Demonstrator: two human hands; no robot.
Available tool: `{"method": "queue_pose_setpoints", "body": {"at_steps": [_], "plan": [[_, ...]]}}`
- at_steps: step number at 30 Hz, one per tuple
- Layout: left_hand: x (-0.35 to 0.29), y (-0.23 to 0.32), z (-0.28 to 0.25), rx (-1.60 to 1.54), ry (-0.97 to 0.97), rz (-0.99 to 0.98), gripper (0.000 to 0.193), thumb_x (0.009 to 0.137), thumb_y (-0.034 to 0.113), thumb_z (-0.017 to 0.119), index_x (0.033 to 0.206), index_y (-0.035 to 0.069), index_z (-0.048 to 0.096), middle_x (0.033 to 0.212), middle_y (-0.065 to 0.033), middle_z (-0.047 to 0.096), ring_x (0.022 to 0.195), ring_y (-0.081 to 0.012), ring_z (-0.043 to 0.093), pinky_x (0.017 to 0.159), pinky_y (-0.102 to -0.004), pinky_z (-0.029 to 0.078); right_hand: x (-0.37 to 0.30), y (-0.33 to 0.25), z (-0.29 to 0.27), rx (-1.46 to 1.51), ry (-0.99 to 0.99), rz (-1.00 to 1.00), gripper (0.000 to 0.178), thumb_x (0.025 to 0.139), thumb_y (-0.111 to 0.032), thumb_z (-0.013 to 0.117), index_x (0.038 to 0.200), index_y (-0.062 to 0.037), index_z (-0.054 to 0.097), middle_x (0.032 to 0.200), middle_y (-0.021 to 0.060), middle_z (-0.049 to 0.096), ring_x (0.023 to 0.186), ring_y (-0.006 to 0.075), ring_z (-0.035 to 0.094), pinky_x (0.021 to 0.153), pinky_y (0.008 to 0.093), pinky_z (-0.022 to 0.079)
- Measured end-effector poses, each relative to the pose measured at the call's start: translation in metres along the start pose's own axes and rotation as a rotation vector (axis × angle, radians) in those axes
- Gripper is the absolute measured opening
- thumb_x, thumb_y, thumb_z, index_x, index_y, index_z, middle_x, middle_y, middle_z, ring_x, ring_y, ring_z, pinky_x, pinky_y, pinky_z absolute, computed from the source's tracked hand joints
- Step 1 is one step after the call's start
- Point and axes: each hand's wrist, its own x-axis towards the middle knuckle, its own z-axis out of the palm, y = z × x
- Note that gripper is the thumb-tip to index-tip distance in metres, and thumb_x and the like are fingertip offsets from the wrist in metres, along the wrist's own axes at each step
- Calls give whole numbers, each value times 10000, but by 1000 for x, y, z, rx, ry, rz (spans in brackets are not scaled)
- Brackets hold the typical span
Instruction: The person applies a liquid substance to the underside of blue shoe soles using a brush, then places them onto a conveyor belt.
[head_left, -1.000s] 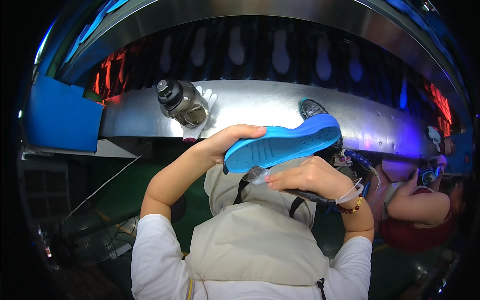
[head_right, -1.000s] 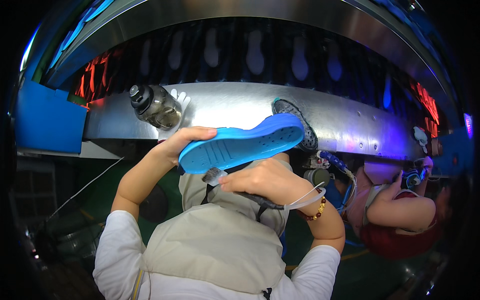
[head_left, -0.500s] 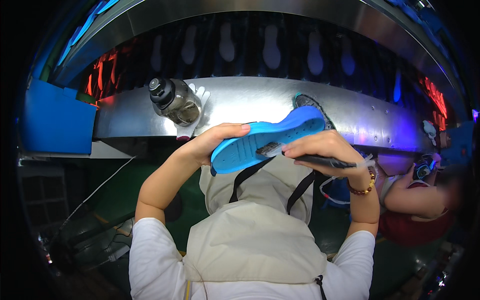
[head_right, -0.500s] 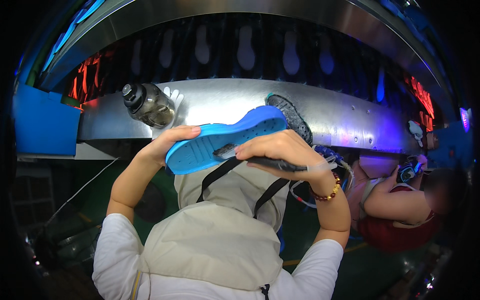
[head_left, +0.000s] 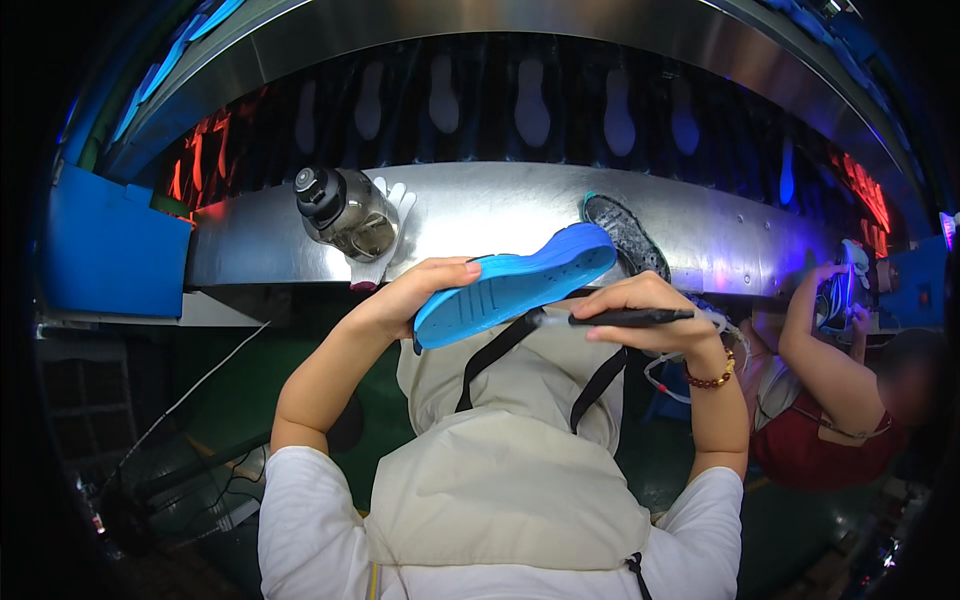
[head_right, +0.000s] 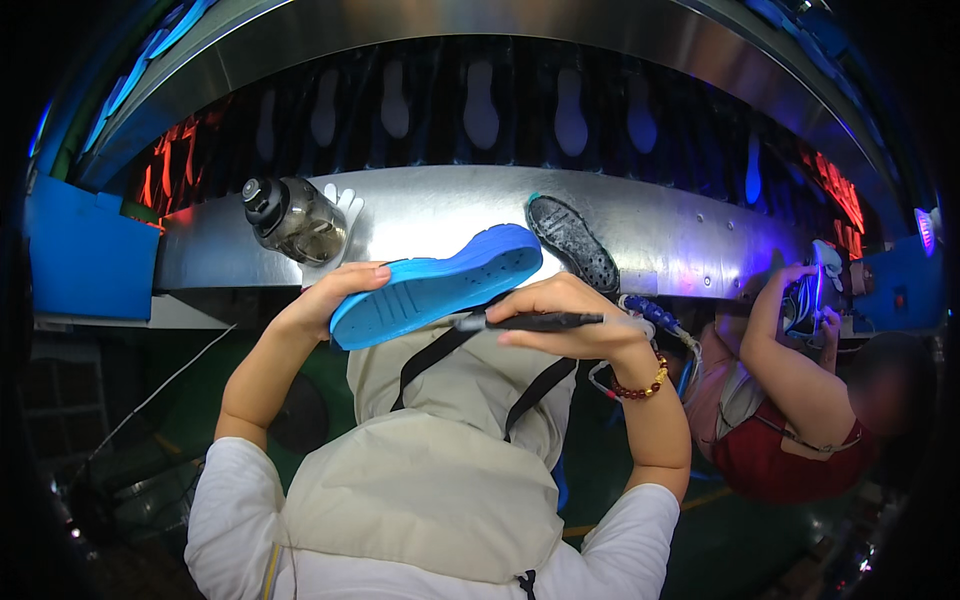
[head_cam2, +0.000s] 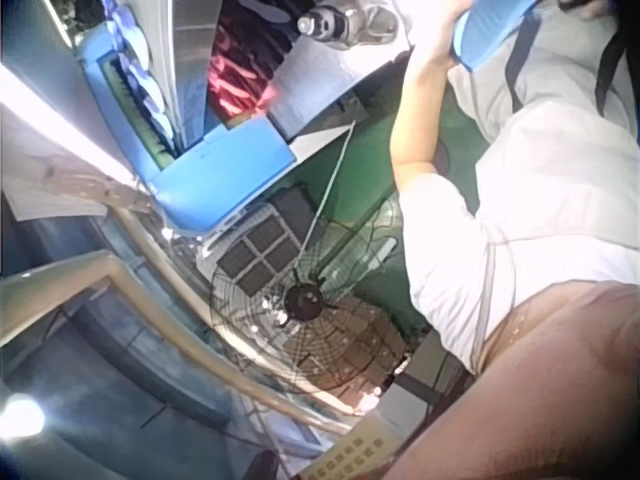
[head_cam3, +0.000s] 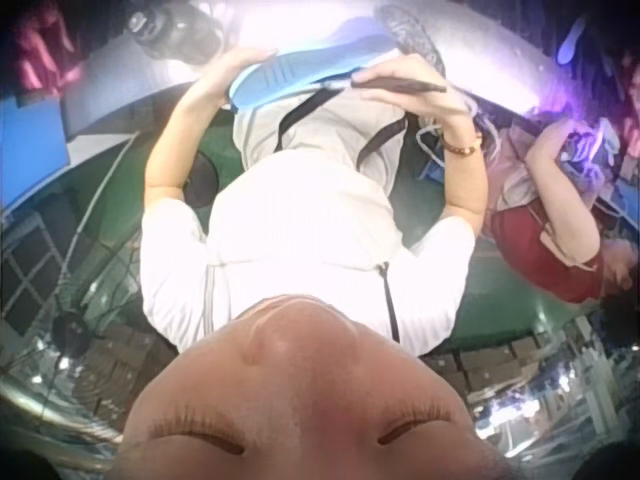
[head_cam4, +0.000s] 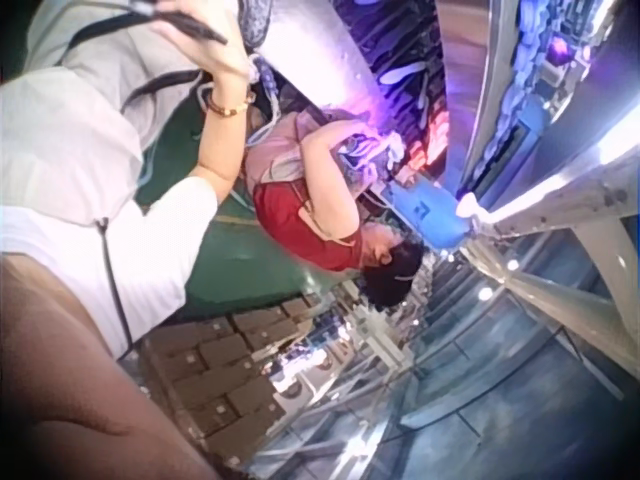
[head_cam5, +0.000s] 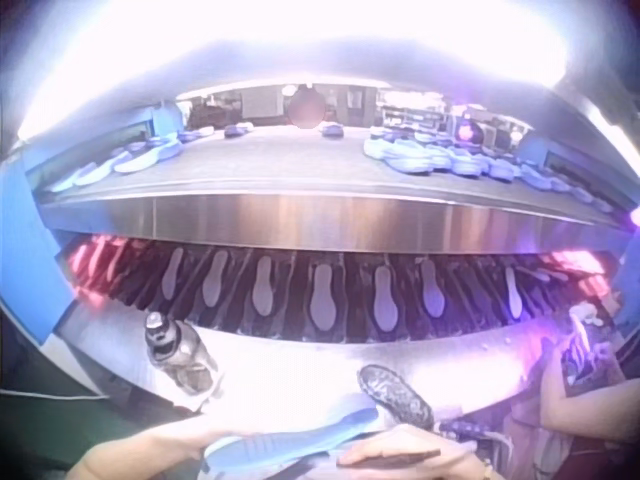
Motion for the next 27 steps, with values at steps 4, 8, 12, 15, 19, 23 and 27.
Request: {"method": "queue_pose_setpoints", "body": {"at_steps": [4, 8, 12, 15, 19, 23, 27], "plan": [[9, -4, 11, -90, -68, 49, 528, 849, 358, 509, 1170, -58, 463, 1011, -173, 567, 858, -185, 585, 735, -279, 484, 19, -26, 11, 290, 118, 128, 133, 732, -68, 660, 841, 8, 649, 728, 90, 649, 613, 121, 594, 560, 220, 449], [24, -8, 19, -82, -23, 119, 447, 865, 292, 488, 1150, -52, 472, 994, -130, 571, 830, -144, 572, 714, -247, 469, 48, -34, 34, 235, 290, 315, 124, 783, -104, 617, 753, 16, 615, 625, 34, 599, 567, 74, 558, 519, 198, 425], [32, -13, 24, -41, 27, 230, 328, 880, 266, 479, 1015, -27, 537, 882, -75, 576, 760, -100, 548, 674, -223, 447, 58, -22, 43, 417, 386, 357, 190, 808, -156, 600, 726, 15, 606, 599, 30, 572, 559, 69, 554, 501, 190, 427], [42, -22, 16, -50, 27, 264, 315, 888, 266, 453, 976, -25, 536, 870, -82, 575, 742, -112, 553, 660, -227, 452, 62, -19, 42, 454, 417, 419, 218, 814, -181, 605, 722, 16, 609, 602, 26, 575, 531, 69, 564, 473, 169, 448], [48, -27, 14, -2, 55, 268, 335, 903, 267, 414, 1000, -36, 517, 875, -101, 577, 737, -137, 565, 664, -247, 461, 67, -14, 45, 457, 461, 455, 250, 815, -200, 595, 708, 26, 592, 577, 38, 564, 473, 72, 541, 439, 180, 440], [54, -32, 12, -29, 60, 284, 326, 906, 255, 404, 1003, -35, 513, 864, -101, 575, 740, -144, 565, 672, -253, 458, 69, -9, 47, 498, 515, 474, 275, 815, -214, 585, 693, 33, 585, 553, 29, 540, 455, 71, 525, 420, 184, 427], [58, -37, 11, -69, 38, 307, 325, 916, 244, 378, 1013, -37, 510, 847, -98, 571, 744, -146, 562, 670, -257, 455, 72, -9, 47, 465, 521, 530, 294, 814, -238, 586, 704, 35, 590, 570, 30, 540, 454, 78, 528, 414, 185, 433]]}}
